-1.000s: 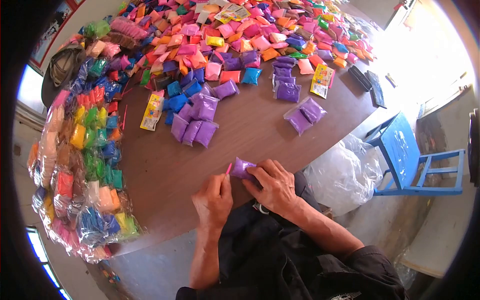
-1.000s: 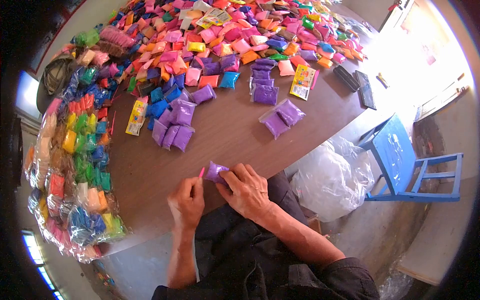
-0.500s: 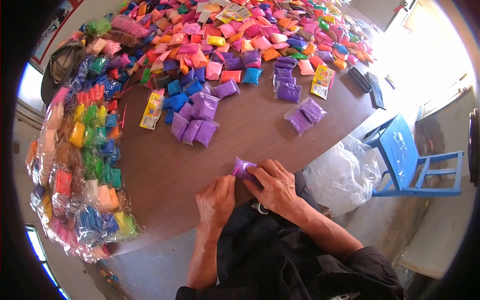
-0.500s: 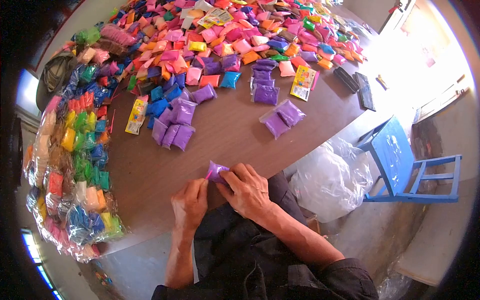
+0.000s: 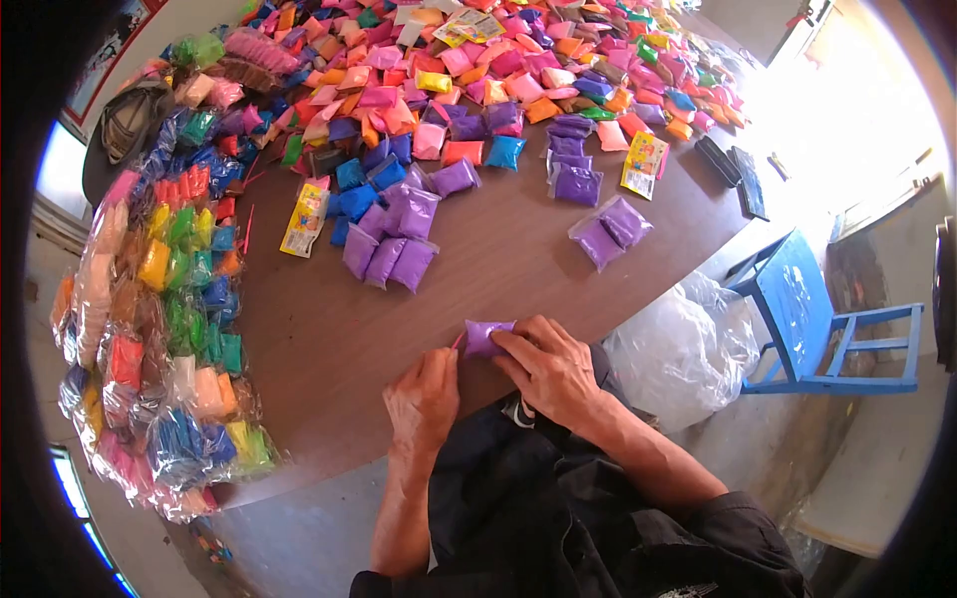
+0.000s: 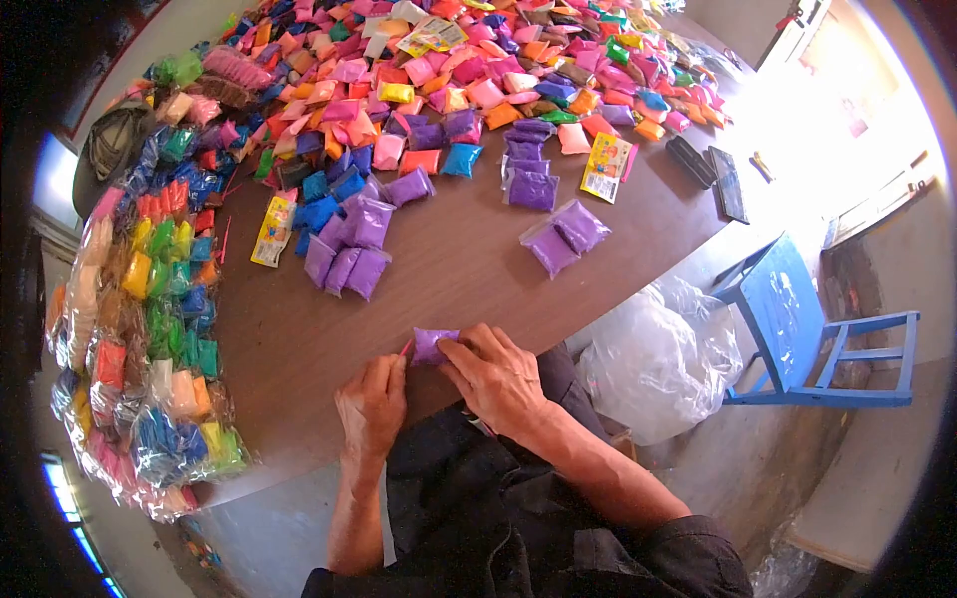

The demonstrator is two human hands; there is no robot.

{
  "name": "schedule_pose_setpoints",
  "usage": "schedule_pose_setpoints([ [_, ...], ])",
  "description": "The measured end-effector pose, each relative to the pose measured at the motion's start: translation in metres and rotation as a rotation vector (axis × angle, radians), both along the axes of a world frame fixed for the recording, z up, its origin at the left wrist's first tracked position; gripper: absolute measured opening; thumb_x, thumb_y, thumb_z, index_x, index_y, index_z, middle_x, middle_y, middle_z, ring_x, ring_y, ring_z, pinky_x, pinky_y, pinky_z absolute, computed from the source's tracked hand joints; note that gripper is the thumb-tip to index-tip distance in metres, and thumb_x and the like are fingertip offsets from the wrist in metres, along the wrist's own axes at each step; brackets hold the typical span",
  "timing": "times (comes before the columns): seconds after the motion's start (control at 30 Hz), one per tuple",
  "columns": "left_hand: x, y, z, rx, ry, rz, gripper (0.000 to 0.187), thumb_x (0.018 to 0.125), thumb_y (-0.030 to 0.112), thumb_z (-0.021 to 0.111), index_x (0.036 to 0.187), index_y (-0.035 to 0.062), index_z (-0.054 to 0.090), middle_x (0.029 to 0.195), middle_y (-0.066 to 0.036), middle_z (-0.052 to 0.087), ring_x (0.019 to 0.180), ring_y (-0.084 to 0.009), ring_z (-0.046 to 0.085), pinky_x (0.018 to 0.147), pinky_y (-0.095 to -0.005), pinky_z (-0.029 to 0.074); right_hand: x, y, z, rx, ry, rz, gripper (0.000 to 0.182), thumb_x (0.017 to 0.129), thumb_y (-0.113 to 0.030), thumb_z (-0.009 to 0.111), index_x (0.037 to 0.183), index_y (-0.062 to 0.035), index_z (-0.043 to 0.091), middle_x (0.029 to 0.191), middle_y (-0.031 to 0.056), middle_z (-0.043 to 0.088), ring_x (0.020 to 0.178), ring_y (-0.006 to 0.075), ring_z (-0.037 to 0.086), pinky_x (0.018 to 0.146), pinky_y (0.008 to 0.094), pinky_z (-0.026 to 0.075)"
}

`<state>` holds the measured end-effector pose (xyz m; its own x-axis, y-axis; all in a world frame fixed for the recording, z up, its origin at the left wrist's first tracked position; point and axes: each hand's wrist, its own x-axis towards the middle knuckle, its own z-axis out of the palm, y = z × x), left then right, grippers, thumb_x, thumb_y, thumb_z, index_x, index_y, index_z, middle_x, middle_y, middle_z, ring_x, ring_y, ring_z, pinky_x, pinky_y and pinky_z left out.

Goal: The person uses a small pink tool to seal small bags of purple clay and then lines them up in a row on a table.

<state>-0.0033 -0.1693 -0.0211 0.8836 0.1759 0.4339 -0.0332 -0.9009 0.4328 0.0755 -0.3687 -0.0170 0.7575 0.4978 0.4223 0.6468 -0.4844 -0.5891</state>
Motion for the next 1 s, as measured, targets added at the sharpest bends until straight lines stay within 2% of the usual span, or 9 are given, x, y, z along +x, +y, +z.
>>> schedule_pose_setpoints([
  [0.1, -0.003, 0.000, 0.003, -0.092, -0.036, 0.044, 0.010, 0.103, 0.015, 0.078, 0.097, 0.0091, 0.073, 0.084, -0.011, 0.074, 0.070, -0.0357, 0.074, 0.061, -0.0459, 0.057, 0.002, 0.000, 0.002, 0.004, 0.005, 0.013, 0.028, 0.090, -0.014, 0.088, 0.117, -0.0100, 0.081, 0.108, 0.0084, 0.070, 0.099, 0.0306, 0.073, 0.078, 0.0444, 0.061],
  [0.23, -0.006, -0.008, 0.005, -0.079, 0.008, -0.010, 0.010, 0.103, 0.014, 0.078, 0.097, 0.0081, 0.073, 0.085, -0.013, 0.074, 0.071, -0.0368, 0.074, 0.062, -0.0463, 0.057, 0.004, -0.002, -0.002, 0.011, 0.002, 0.045, 0.026, 0.095, -0.014, 0.080, 0.121, -0.0103, 0.078, 0.111, 0.0079, 0.068, 0.100, 0.0294, 0.070, 0.078, 0.0442, 0.061],
  [0.3, -0.006, -0.005, -0.004, -0.011, 0.102, 0.054, 0.011, 0.103, 0.013, 0.078, 0.097, 0.0048, 0.074, 0.087, -0.017, 0.075, 0.073, -0.0382, 0.074, 0.064, -0.0448, 0.056, 0.006, -0.006, 0.002, -0.031, 0.018, 0.086, 0.030, 0.093, -0.010, 0.079, 0.122, -0.0108, 0.077, 0.114, 0.0070, 0.067, 0.104, 0.0290, 0.070, 0.081, 0.0434, 0.061],
  [0.43, 0.000, 0.009, -0.005, -0.082, -0.006, 0.087, 0.008, 0.102, 0.011, 0.079, 0.098, 0.0053, 0.073, 0.084, -0.015, 0.074, 0.069, -0.0351, 0.073, 0.061, -0.0426, 0.056, 0.019, -0.023, 0.010, -0.164, -0.048, 0.099, 0.038, 0.087, -0.002, 0.076, 0.124, -0.0113, 0.077, 0.125, 0.0070, 0.067, 0.114, 0.0291, 0.068, 0.089, 0.0434, 0.060],
  [0.5, -0.004, 0.010, -0.006, -0.140, -0.017, 0.076, 0.007, 0.101, 0.008, 0.080, 0.099, 0.0071, 0.073, 0.082, -0.012, 0.074, 0.068, -0.0337, 0.072, 0.059, -0.0435, 0.055, 0.027, -0.030, 0.007, -0.135, -0.102, 0.044, 0.041, 0.086, -0.001, 0.076, 0.125, -0.0113, 0.077, 0.130, 0.0076, 0.067, 0.119, 0.0301, 0.067, 0.093, 0.0445, 0.060],
  [0.63, -0.009, 0.005, -0.011, -0.226, -0.027, 0.133, 0.007, 0.101, 0.007, 0.080, 0.101, 0.0049, 0.074, 0.082, -0.013, 0.074, 0.067, -0.0327, 0.072, 0.059, -0.0405, 0.055, 0.019, -0.033, 0.012, -0.073, -0.104, -0.062, 0.042, 0.084, -0.005, 0.079, 0.126, -0.0117, 0.076, 0.136, 0.0081, 0.066, 0.125, 0.0310, 0.066, 0.097, 0.0468, 0.058],
  [0.83, -0.006, 0.007, -0.010, -0.220, -0.046, 0.120, 0.007, 0.102, 0.008, 0.080, 0.101, 0.0041, 0.074, 0.080, -0.014, 0.073, 0.066, -0.0301, 0.072, 0.059, -0.0394, 0.056, 0.005, -0.024, 0.008, -0.092, -0.089, 0.005, 0.035, 0.088, -0.011, 0.084, 0.122, -0.0134, 0.079, 0.134, 0.0079, 0.068, 0.124, 0.0305, 0.067, 0.098, 0.0478, 0.059],
  [0.93, -0.007, 0.007, -0.010, -0.205, -0.040, 0.118, 0.007, 0.102, 0.008, 0.080, 0.101, 0.0043, 0.074, 0.081, -0.014, 0.074, 0.066, -0.0294, 0.073, 0.059, -0.0390, 0.056, 0.020, -0.035, 0.012, -0.181, -0.115, -0.010, 0.036, 0.088, -0.009, 0.084, 0.123, -0.0118, 0.079, 0.136, 0.0081, 0.069, 0.125, 0.0301, 0.068, 0.099, 0.0473, 0.060],
  [1.0, -0.006, 0.006, -0.009, -0.211, -0.013, 0.136, 0.007, 0.102, 0.008, 0.080, 0.101, 0.0042, 0.074, 0.081, -0.014, 0.074, 0.066, -0.0293, 0.073, 0.059, -0.0387, 0.056, 0.034, -0.045, 0.006, -0.133, -0.158, 0.011, 0.039, 0.087, -0.007, 0.080, 0.125, -0.0112, 0.077, 0.138, 0.0085, 0.068, 0.127, 0.0306, 0.068, 0.103, 0.0467, 0.058],
])
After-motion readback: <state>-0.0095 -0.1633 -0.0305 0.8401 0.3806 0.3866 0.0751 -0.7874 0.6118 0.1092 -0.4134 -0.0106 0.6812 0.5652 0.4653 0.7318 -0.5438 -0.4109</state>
